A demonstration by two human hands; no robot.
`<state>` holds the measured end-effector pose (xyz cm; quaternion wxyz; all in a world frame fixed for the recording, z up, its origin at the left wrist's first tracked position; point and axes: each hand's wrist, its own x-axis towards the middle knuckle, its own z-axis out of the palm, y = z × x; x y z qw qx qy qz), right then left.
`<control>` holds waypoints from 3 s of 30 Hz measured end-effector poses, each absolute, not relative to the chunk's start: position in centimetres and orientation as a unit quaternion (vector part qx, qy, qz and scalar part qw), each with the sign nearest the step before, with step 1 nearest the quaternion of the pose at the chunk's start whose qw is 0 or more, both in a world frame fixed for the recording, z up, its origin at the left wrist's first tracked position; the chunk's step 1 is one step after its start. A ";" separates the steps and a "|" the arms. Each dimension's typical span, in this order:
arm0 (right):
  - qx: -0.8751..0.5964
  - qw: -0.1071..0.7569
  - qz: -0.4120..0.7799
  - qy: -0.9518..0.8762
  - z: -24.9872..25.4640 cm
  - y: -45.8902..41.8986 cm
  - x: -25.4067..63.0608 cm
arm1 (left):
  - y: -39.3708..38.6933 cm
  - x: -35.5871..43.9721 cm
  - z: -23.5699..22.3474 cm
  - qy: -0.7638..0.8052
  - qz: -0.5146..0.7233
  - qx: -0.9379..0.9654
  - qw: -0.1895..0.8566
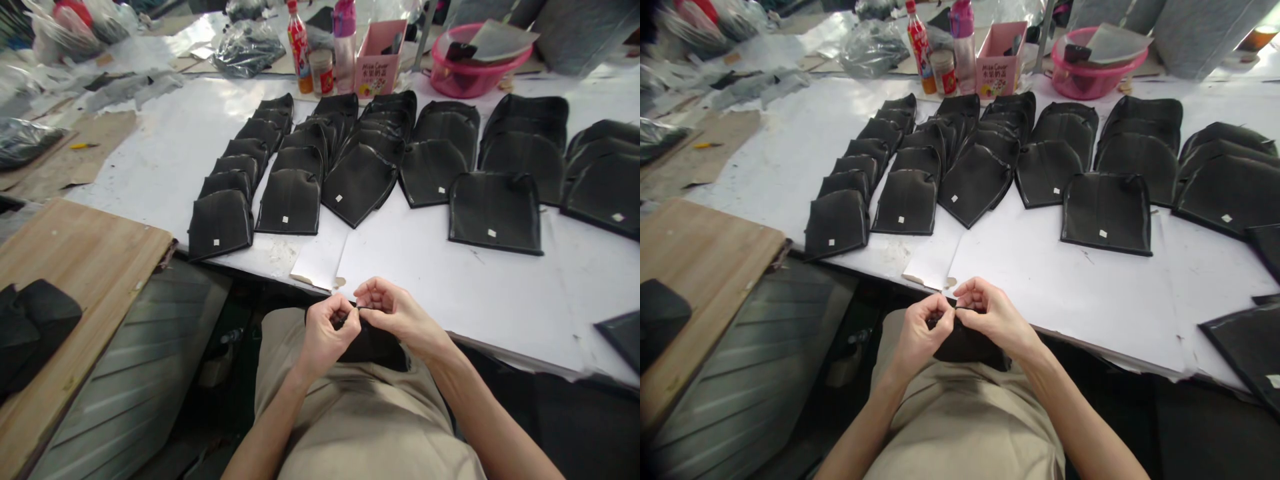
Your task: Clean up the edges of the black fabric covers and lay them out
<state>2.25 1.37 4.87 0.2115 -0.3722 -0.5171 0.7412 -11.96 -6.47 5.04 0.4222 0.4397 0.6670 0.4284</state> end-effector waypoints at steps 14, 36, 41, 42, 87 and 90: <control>-0.353 0.213 0.733 -0.541 4.3 1.3 3.0 | -6.3 -11.6 3.7 0.648 0.475 0.355 0.478; -0.337 0.265 0.663 -0.614 4.2 0.8 3.6 | -6.9 -12.7 2.3 0.566 0.473 0.418 0.531; -0.329 0.272 0.670 -0.607 4.0 0.6 3.6 | -6.7 -13.2 2.7 0.554 0.456 0.401 0.570; -0.330 0.275 0.660 -0.616 4.0 0.6 3.6 | -6.6 -13.2 2.8 0.553 0.453 0.392 0.579; -0.347 0.252 0.639 -0.638 2.5 1.1 5.1 | -6.5 -12.4 2.1 0.529 0.498 0.282 0.626; -0.338 0.253 0.626 -0.655 2.9 1.0 5.2 | -6.4 -12.5 2.3 0.518 0.505 0.244 0.646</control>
